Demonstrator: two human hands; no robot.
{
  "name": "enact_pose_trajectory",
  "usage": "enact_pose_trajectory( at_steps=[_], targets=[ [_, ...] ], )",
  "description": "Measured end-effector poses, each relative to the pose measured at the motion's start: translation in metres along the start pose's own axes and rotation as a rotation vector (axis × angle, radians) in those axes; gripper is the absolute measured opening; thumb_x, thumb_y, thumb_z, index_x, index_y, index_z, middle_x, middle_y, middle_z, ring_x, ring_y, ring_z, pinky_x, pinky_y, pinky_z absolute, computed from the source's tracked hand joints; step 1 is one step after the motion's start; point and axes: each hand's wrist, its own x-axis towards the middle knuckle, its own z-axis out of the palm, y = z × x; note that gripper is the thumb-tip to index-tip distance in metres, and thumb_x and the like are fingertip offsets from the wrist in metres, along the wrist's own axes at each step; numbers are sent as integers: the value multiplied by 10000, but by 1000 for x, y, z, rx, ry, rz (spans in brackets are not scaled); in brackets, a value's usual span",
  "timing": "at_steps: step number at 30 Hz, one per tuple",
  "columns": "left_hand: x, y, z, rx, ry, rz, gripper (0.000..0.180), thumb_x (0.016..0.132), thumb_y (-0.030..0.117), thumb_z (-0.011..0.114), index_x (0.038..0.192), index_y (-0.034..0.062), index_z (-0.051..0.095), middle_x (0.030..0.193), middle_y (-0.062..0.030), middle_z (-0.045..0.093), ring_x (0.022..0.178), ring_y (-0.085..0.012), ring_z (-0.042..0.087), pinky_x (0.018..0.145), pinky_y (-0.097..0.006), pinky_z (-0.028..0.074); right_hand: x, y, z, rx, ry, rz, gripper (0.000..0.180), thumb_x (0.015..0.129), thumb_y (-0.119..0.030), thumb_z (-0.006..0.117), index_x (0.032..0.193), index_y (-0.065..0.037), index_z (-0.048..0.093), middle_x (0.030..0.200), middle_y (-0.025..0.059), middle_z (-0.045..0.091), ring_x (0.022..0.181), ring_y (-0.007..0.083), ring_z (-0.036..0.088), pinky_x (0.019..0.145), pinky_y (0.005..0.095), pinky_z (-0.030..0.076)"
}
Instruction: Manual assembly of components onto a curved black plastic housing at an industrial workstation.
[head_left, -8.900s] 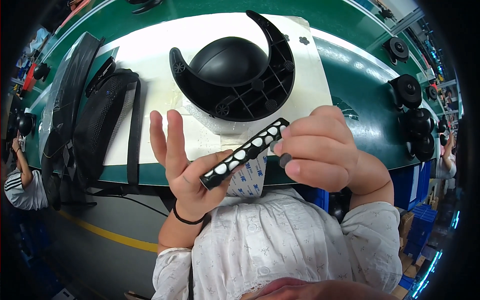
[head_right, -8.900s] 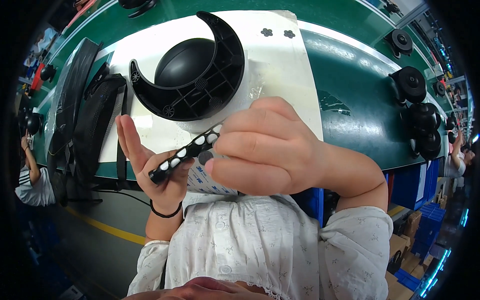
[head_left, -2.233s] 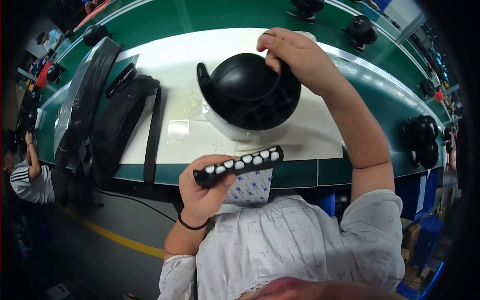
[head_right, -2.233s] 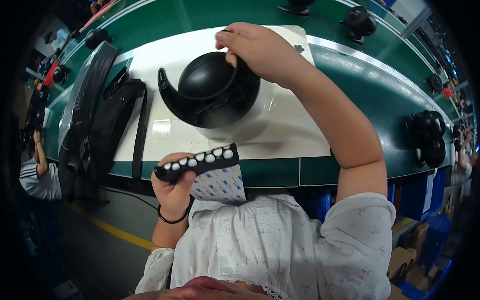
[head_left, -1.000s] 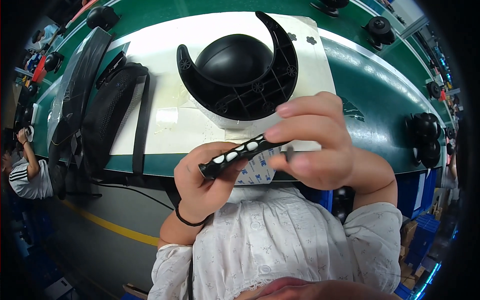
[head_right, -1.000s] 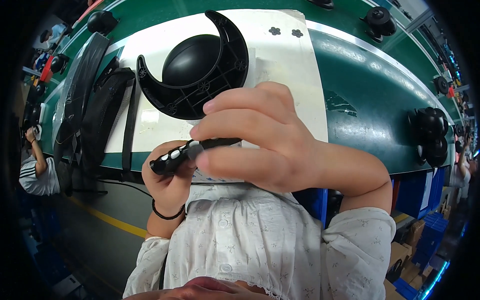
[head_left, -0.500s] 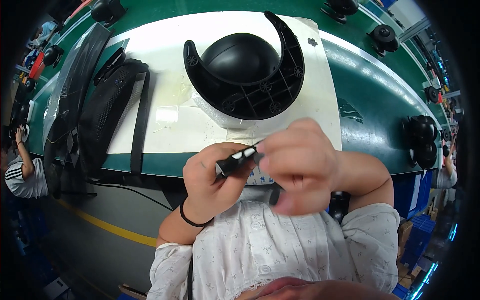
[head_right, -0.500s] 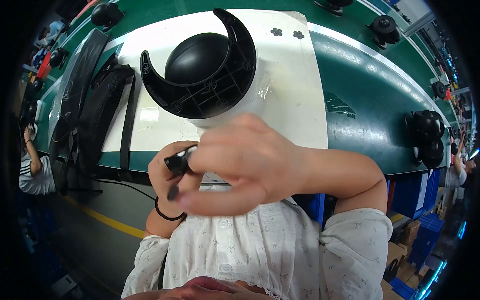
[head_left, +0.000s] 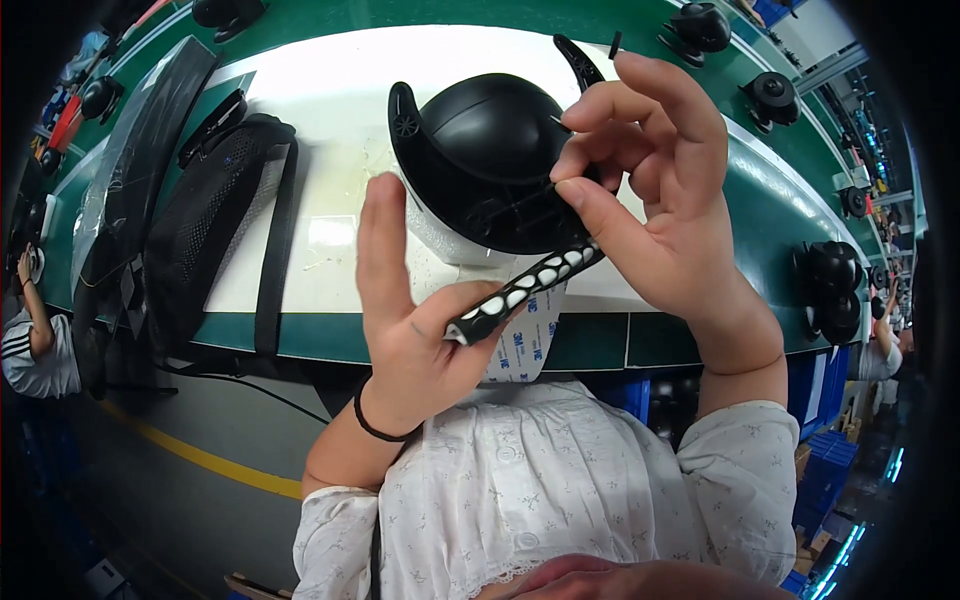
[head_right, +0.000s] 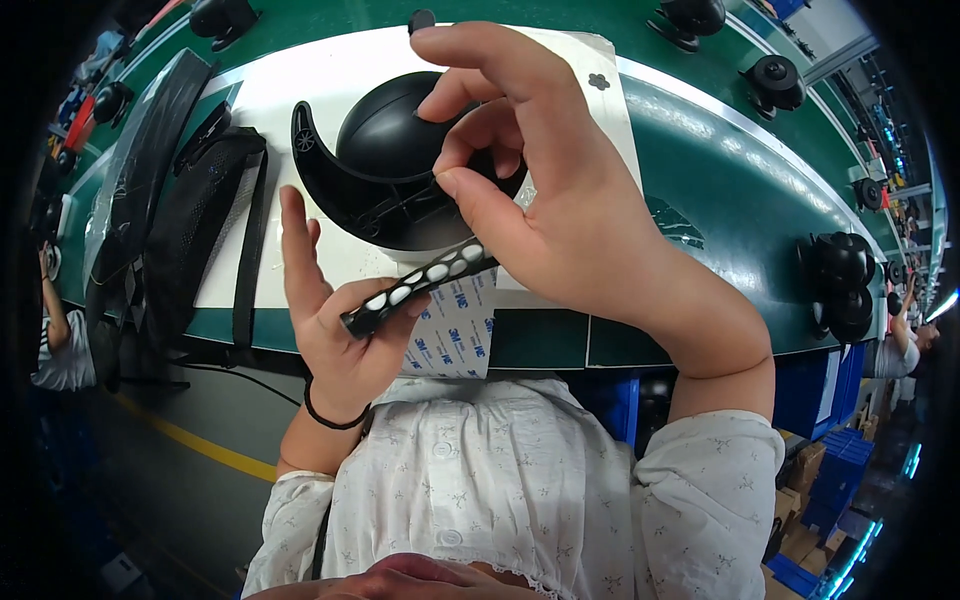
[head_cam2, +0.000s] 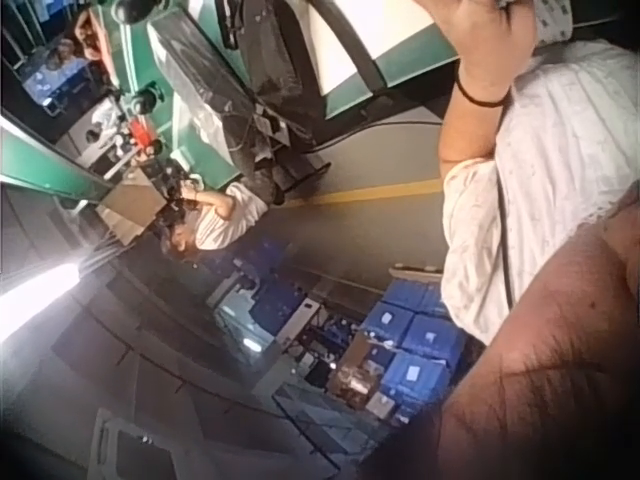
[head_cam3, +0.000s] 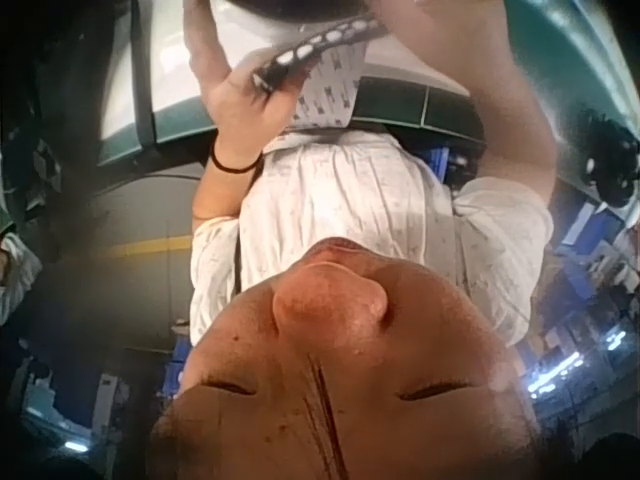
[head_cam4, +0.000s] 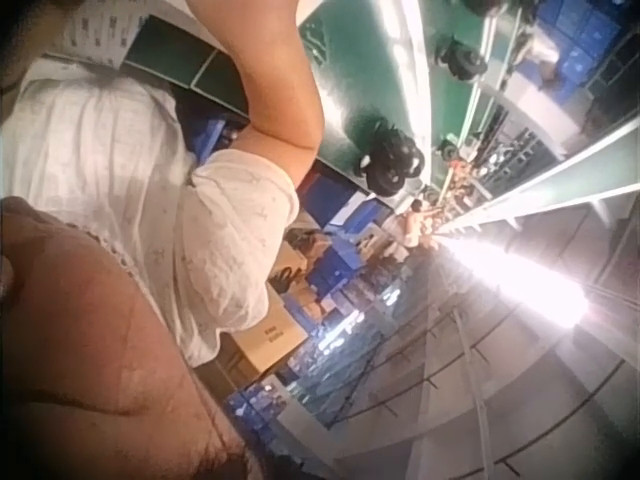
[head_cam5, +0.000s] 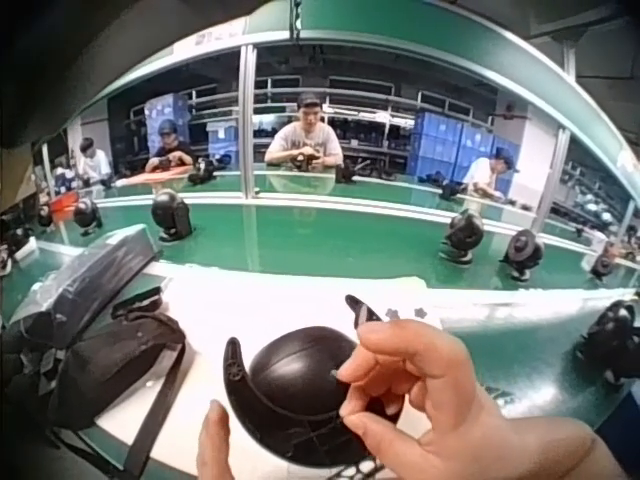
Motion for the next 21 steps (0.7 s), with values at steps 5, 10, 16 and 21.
enact_pose_trajectory(
  at_steps=[5,10,16,21],
  targets=[
    [4,-6,10,-48,-8,31,198,558,10,651,742,68,606,1367,-302,155,1268,-433,193,1004,-429,207,1,-2,4,-92,19,-102,392,716,102,546,1067,-43,448,964,129,558,744,168,574,613,227,436],
    [0,-6,11,-67,-53,-42,270,524,4,624,782,75,589,1368,-307,144,1255,-433,224,987,-442,224,-12,-15,-1,-508,-148,-369,323,654,72,614,893,-87,466,946,177,592,798,272,607,572,301,465],
    [2,-8,10,19,-34,64,191,610,28,705,771,60,607,1369,-303,137,1283,-416,162,1017,-398,203,-27,-8,-6,6,2,56,666,718,121,566,1252,-54,208,843,91,506,650,73,480,590,154,407],
    [3,-5,10,56,-31,31,199,593,32,719,754,58,606,1378,-284,140,1280,-413,176,1020,-399,192,-26,-14,-2,262,-57,408,624,780,76,529,1286,-48,187,878,99,520,619,29,467,580,125,384]
  ],
)
